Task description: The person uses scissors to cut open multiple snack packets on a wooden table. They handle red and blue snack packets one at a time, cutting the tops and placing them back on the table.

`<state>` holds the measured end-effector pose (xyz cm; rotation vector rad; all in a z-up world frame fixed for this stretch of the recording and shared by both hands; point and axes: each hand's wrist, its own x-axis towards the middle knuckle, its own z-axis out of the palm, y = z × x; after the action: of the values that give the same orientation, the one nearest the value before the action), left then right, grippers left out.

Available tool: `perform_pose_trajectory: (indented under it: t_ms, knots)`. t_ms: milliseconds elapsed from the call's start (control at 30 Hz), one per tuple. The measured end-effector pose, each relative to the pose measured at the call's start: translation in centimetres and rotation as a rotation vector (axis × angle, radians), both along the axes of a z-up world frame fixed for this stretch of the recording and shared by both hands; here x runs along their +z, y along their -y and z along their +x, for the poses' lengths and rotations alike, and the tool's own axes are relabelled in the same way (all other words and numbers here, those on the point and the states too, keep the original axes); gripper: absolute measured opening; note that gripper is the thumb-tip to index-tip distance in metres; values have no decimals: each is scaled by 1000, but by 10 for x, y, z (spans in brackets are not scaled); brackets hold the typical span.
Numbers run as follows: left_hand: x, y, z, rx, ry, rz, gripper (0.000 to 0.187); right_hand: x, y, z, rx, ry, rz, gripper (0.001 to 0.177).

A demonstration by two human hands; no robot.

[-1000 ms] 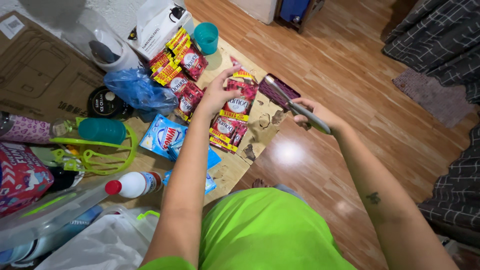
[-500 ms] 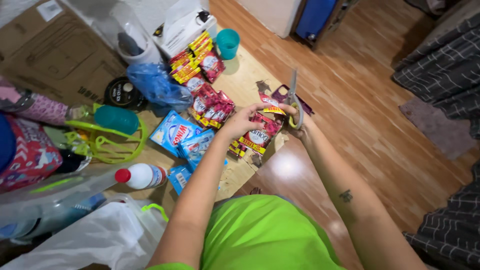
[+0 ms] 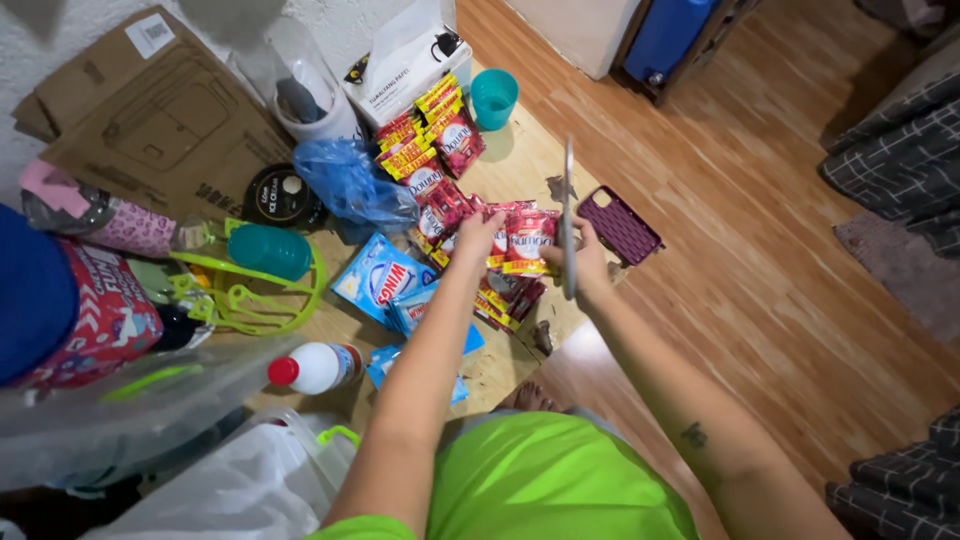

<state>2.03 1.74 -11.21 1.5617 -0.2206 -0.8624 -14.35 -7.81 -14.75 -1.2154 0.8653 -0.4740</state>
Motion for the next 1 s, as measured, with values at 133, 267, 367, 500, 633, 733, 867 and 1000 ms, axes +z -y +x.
perform_pose_trajectory:
  t_ms: [133, 267, 367, 500, 633, 733, 867, 1000]
  knots:
    - [-17, 5, -5, 55, -285, -35, 56, -11, -16, 10, 9, 92, 18, 68]
    - [-9, -1, 1, -149, 80, -3, 63, 0, -18, 22, 63, -90, -112, 65]
    - [38, 1, 39, -231, 439, 95, 77, 6, -14, 21, 35, -170, -170, 63]
    - [82, -6, 84, -479, 615, 292, 74, 0, 3, 5, -35, -170, -132, 67]
    - [92, -6, 99, -648, 748, 493, 72, -15, 15, -9, -89, -174, -76, 65]
    - [82, -6, 95, -511, 1003, 444, 85, -25, 18, -18, -94, -148, -91, 62]
    - [58, -16, 80, -304, 1331, 512, 76, -32, 22, -22, -97, -125, -50, 62]
    - [45, -19, 66, -423, 1261, 762, 61, -37, 19, -19, -86, -157, -33, 61]
